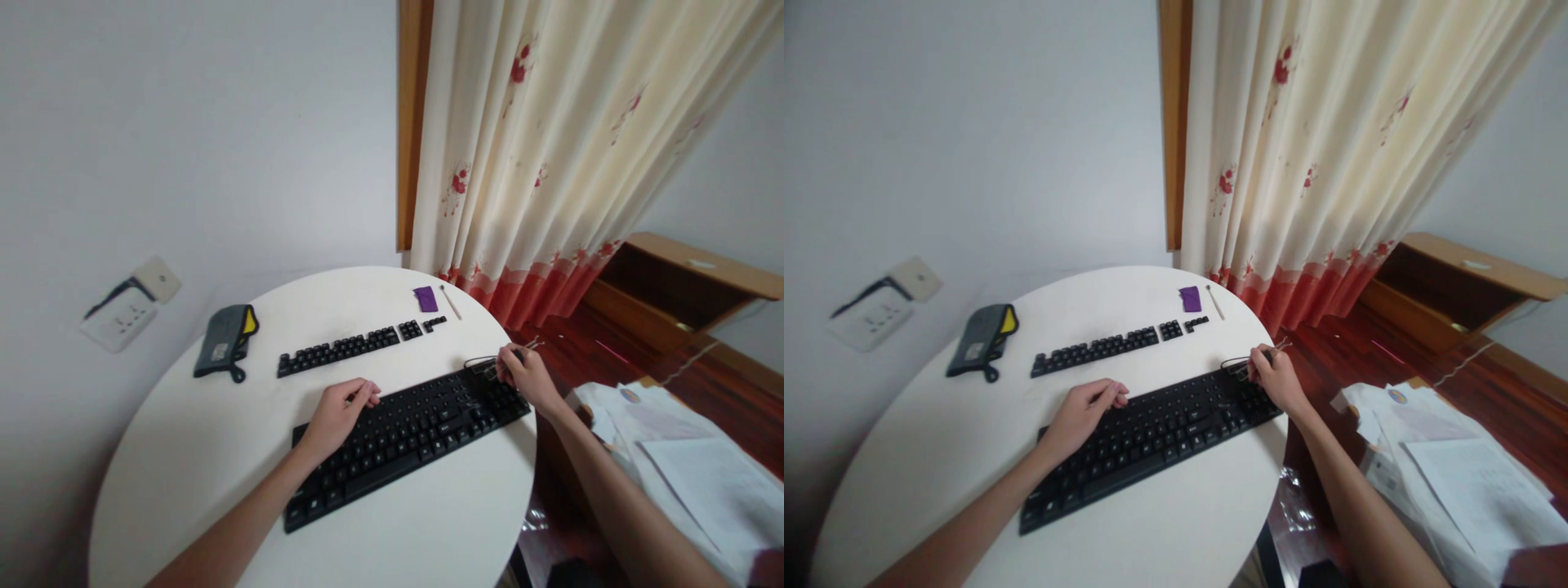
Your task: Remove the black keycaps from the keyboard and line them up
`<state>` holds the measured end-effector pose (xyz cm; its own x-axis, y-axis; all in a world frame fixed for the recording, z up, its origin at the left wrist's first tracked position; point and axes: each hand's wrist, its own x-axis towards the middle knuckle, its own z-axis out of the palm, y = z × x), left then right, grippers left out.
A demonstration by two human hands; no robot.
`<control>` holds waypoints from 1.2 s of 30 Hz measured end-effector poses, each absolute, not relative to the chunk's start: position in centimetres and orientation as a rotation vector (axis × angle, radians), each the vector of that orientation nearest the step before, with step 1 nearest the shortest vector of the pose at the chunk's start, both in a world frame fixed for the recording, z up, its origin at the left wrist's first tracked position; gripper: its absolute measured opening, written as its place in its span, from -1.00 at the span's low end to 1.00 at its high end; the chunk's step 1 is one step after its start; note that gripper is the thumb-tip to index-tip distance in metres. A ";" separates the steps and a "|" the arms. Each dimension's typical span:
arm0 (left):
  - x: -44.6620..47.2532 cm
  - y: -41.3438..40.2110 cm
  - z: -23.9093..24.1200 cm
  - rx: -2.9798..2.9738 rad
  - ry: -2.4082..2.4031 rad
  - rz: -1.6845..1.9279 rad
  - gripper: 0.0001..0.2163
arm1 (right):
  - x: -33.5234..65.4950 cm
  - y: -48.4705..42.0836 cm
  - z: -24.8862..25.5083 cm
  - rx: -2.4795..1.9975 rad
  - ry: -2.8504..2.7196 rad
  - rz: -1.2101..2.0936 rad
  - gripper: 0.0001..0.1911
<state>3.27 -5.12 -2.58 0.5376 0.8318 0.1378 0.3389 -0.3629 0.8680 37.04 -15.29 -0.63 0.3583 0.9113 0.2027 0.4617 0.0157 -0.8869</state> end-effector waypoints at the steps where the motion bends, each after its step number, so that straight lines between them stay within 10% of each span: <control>1: 3.3 -5.2 -2.6 1.924 0.938 0.756 -0.73 | 36.0 -15.1 0.1 -1.576 -1.278 0.547 -0.62; 36: 3.3 -5.9 -2.7 1.874 0.852 0.971 -0.87 | 19.0 -10.5 -3.0 -1.348 -1.315 0.765 -0.67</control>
<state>3.31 -5.91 -2.67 0.4688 0.8329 0.2941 0.1830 -0.4173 0.8902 18.99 -10.54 -2.95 0.1907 0.9570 0.2186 0.2832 0.1596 -0.9457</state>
